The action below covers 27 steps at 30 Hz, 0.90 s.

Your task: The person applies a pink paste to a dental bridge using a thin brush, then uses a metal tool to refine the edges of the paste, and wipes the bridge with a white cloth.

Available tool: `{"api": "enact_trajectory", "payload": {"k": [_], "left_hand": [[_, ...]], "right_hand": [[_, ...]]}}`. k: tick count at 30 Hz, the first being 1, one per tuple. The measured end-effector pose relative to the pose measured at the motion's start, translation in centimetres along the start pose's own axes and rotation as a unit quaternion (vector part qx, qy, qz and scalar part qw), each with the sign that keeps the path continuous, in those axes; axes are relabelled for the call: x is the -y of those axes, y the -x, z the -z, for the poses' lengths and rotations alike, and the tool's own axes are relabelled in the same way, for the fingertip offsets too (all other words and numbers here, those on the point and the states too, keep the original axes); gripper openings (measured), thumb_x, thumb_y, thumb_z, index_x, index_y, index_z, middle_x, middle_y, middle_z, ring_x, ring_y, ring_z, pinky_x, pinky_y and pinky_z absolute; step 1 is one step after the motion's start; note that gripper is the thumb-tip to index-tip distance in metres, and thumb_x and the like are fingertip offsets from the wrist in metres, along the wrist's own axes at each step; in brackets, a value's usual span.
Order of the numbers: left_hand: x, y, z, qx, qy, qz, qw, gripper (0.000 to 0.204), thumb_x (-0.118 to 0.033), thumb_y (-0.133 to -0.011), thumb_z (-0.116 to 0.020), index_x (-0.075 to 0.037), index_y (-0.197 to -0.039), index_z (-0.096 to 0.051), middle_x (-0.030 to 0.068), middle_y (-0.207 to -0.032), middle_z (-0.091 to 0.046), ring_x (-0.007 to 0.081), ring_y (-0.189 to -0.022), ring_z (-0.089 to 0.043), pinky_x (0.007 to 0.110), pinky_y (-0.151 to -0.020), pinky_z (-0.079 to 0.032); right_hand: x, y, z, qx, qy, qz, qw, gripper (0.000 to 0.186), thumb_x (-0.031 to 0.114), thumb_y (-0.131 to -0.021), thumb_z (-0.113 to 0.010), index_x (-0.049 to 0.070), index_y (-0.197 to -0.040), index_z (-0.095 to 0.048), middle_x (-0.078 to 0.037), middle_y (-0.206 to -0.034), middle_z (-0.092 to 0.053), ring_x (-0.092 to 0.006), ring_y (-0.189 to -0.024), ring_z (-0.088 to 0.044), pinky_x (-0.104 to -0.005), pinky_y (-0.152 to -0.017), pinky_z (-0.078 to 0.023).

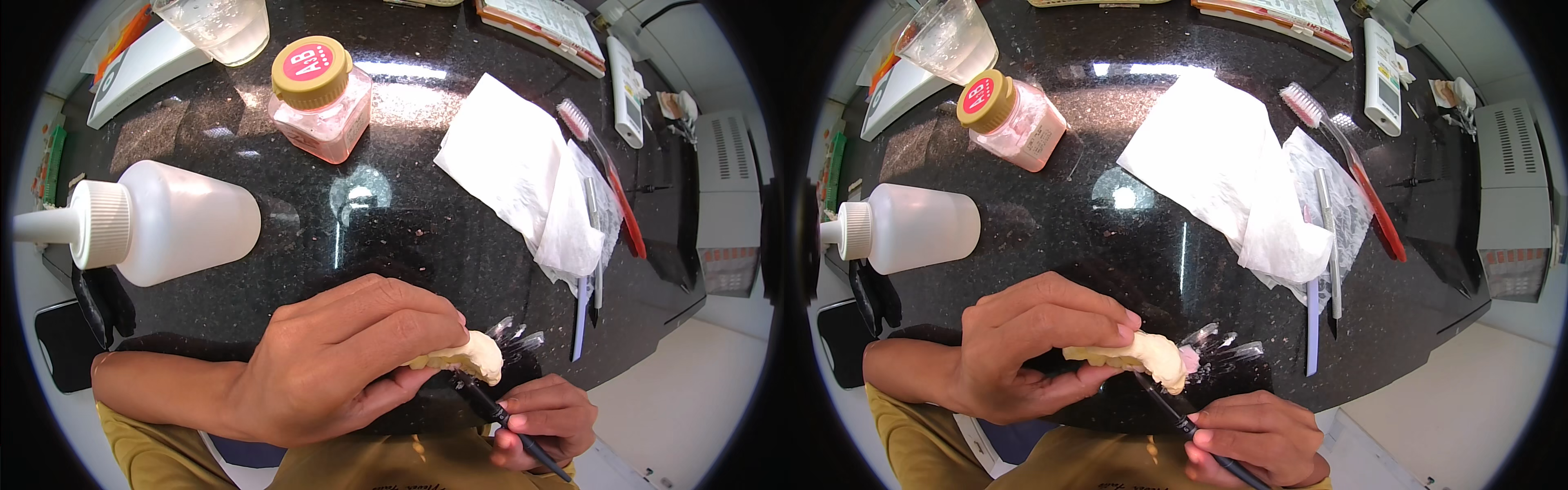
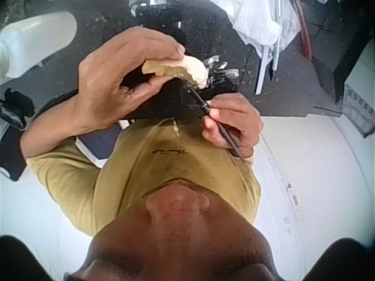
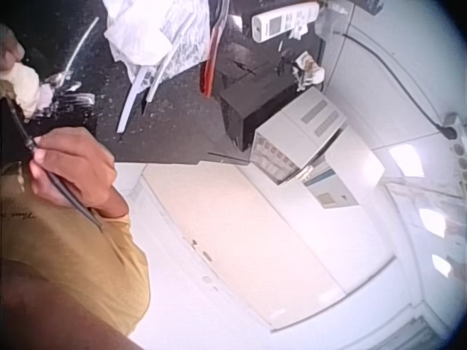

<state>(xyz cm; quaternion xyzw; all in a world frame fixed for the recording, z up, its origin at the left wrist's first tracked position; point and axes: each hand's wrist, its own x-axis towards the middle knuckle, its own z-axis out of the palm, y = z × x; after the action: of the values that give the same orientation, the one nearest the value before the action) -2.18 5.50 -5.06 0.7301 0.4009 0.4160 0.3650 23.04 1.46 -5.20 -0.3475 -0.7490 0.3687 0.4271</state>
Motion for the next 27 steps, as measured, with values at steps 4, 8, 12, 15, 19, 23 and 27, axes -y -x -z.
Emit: {"api": "enact_trajectory", "payload": {"k": [4,8,12,15,19,23,27], "left_hand": [[-0.08,-0.15,0.0,0.001,-0.002,0.002,1.0,0.039,0.006,-0.066,-0.082,-0.001,-0.101,-0.068,0.0151,-0.096,-0.072,0.0221,-0.083,-0.071,0.029,-0.068,-0.058],[-0.13,-0.04,-0.05,-0.002,-0.006,0.0,1.0,0.039,0.006,-0.066,-0.082,-0.001,-0.101,-0.067,0.0154,-0.095,-0.072,0.0221,-0.083,-0.071,0.029,-0.068,-0.058],[-0.05,-0.07,-0.04,0.001,-0.002,0.002,1.0,0.038,0.005,-0.066,-0.082,-0.001,-0.101,-0.067,0.0162,-0.095,-0.072,0.0224,-0.083,-0.071,0.029,-0.068,-0.058],[-0.1,-0.08,-0.01,0.003,-0.006,0.0,1.0,0.038,0.005,-0.066,-0.082,0.0,-0.101,-0.067,0.0167,-0.096,-0.072,0.0226,-0.083,-0.071,0.029,-0.068,-0.058],[-0.09,-0.06,-0.07,0.0,-0.003,0.002,1.0,0.038,0.004,-0.067,-0.082,-0.001,-0.101,-0.067,0.0168,-0.096,-0.072,0.0222,-0.083,-0.071,0.028,-0.068,-0.058],[-0.17,-0.07,-0.06,-0.001,-0.003,0.002,1.0,0.037,0.004,-0.067,-0.082,-0.001,-0.101,-0.067,0.0167,-0.096,-0.072,0.0219,-0.082,-0.071,0.028,-0.068,-0.058],[-0.15,-0.08,-0.01,0.001,-0.004,0.001,1.0,0.037,0.004,-0.067,-0.082,-0.001,-0.1,-0.067,0.0165,-0.096,-0.072,0.0217,-0.082,-0.071,0.028,-0.068,-0.058]], "right_hand": [[-0.16,-0.13,0.0,-0.001,-0.005,0.005,1.0,0.026,0.008,-0.072,-0.084,0.0,-0.088,-0.065,-0.014,-0.078,-0.066,-0.0203,-0.061,-0.066,-0.026,-0.057,-0.055],[-0.1,-0.19,-0.25,-0.004,-0.006,0.007,1.0,0.026,0.007,-0.072,-0.084,-0.001,-0.088,-0.066,-0.015,-0.079,-0.067,-0.0206,-0.061,-0.067,-0.026,-0.057,-0.055],[-0.31,-0.17,0.04,0.007,-0.016,0.014,1.0,0.026,0.006,-0.072,-0.084,-0.002,-0.089,-0.066,-0.015,-0.078,-0.067,-0.0207,-0.06,-0.067,-0.0263,-0.056,-0.056],[-0.54,-0.17,-0.3,-0.008,-0.034,0.026,0.999,0.026,0.005,-0.071,-0.084,-0.002,-0.09,-0.066,-0.015,-0.077,-0.067,-0.0207,-0.059,-0.067,-0.0265,-0.055,-0.056],[-0.23,-0.2,-0.68,-0.021,-0.02,0.013,0.999,0.027,0.004,-0.07,-0.084,-0.002,-0.089,-0.066,-0.016,-0.076,-0.067,-0.0209,-0.058,-0.067,-0.0267,-0.055,-0.057],[-0.1,-0.29,-0.25,-0.006,-0.018,0.006,1.0,0.027,0.005,-0.07,-0.085,-0.002,-0.088,-0.066,-0.016,-0.076,-0.067,-0.0212,-0.059,-0.067,-0.0271,-0.055,-0.057],[-0.05,-0.31,-0.14,-0.001,-0.019,0.002,1.0,0.027,0.005,-0.07,-0.085,-0.002,-0.088,-0.066,-0.016,-0.077,-0.067,-0.0215,-0.059,-0.068,-0.0272,-0.056,-0.057]]}}
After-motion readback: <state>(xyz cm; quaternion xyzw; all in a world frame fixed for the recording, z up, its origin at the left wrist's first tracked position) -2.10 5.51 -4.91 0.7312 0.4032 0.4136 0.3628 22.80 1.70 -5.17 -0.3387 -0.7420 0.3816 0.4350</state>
